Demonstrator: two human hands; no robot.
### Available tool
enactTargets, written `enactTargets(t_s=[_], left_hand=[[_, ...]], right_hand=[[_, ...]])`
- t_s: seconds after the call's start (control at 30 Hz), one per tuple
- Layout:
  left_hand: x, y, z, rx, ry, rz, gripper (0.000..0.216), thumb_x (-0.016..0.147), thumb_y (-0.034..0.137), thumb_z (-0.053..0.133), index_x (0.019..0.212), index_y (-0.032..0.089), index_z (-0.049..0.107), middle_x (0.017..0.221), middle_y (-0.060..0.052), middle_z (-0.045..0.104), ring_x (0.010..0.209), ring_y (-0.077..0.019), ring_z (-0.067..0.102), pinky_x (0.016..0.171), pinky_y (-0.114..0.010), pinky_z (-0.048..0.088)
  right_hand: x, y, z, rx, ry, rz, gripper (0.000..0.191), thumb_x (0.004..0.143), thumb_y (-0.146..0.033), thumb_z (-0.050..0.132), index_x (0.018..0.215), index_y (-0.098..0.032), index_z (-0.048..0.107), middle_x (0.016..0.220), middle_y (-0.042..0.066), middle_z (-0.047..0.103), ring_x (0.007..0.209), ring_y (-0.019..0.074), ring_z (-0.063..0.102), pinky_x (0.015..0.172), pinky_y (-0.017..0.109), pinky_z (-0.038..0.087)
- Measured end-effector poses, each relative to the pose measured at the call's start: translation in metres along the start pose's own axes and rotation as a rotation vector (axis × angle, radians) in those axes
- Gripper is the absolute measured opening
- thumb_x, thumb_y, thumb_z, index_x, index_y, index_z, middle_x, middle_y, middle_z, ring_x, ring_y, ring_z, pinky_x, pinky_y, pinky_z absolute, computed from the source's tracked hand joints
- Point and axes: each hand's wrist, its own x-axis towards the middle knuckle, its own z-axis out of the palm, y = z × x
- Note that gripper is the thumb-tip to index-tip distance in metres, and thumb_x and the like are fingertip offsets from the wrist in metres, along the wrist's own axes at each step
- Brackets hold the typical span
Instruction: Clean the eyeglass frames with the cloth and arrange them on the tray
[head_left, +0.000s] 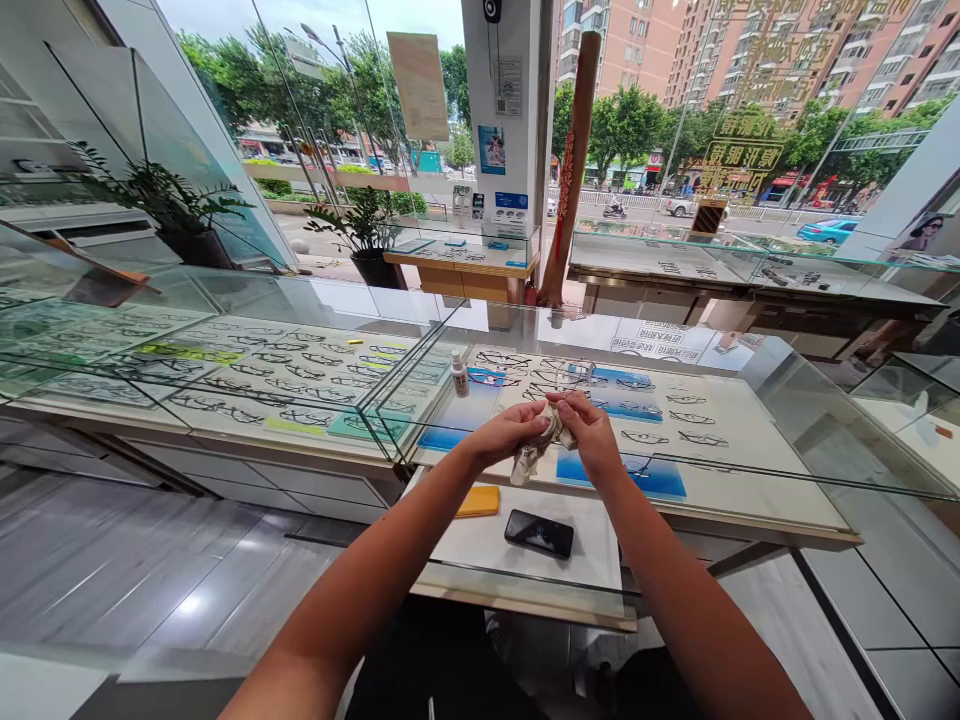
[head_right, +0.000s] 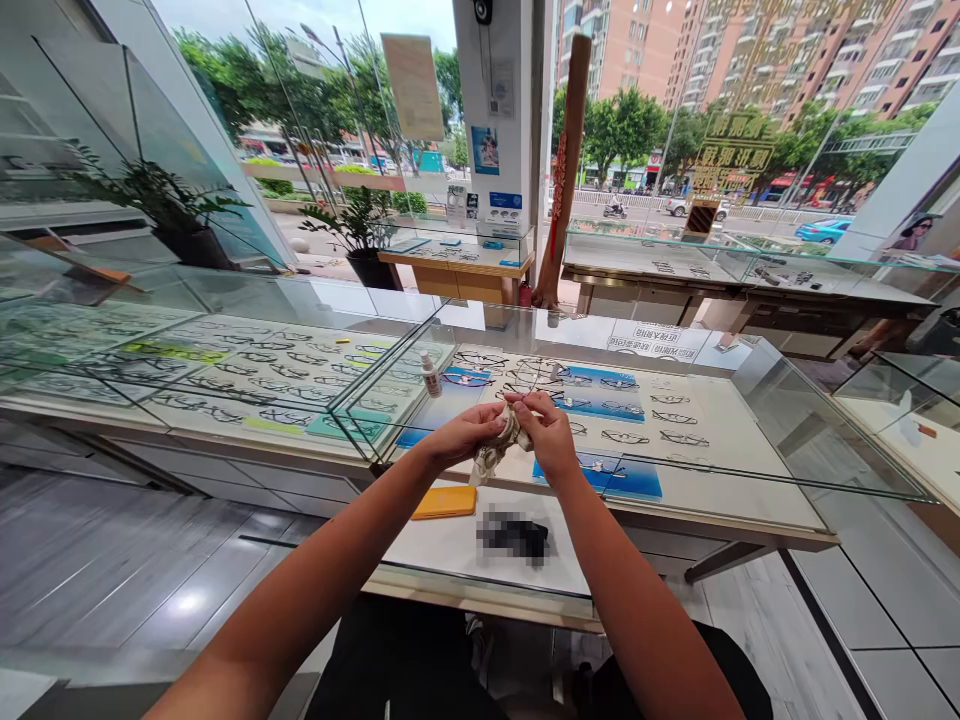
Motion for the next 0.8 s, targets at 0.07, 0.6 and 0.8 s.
enactTargets(t_s=[0.07, 0.6, 0.8], left_hand=[[0.0010, -0.0009, -0.0002, 0.028, 0.003, -0.017, 0.048, 0.079, 0.046, 0.095, 0.104, 0.013, 0.071, 0.080, -0.003, 0.069, 0.077, -0.0150, 0.067, 0.073, -0.024, 0.050], [0.0036, -0.0034, 0.0051, 0.083, 0.150, 0.011, 0.057, 0.081, 0.063, 0.088, 0.102, 0.012, 0.074, 0.082, -0.003, 0.070, 0.074, -0.0136, 0.066, 0.070, -0.023, 0.050], [0.0027, -0.0027, 0.0043, 0.083, 0.130, 0.024, 0.054, 0.076, 0.048, 0.096, 0.112, 0.015, 0.074, 0.090, -0.005, 0.074, 0.077, -0.0133, 0.068, 0.075, -0.023, 0.052]], right_hand=[[-0.0002, 0.0009, 0.0009, 0.010, -0.005, 0.012, 0.037, 0.085, -0.061, 0.081, 0.103, -0.030, 0.089, 0.104, 0.005, 0.065, 0.100, 0.0218, 0.062, 0.081, 0.033, 0.053], [-0.0016, 0.0043, 0.0033, -0.018, 0.016, -0.034, 0.041, 0.097, -0.062, 0.067, 0.096, -0.024, 0.082, 0.106, 0.006, 0.069, 0.109, 0.0253, 0.063, 0.103, 0.040, 0.050], [-0.0010, 0.0009, 0.0034, -0.047, 0.000, -0.057, 0.039, 0.097, -0.060, 0.066, 0.099, -0.025, 0.083, 0.107, 0.007, 0.070, 0.111, 0.0260, 0.064, 0.106, 0.041, 0.048]])
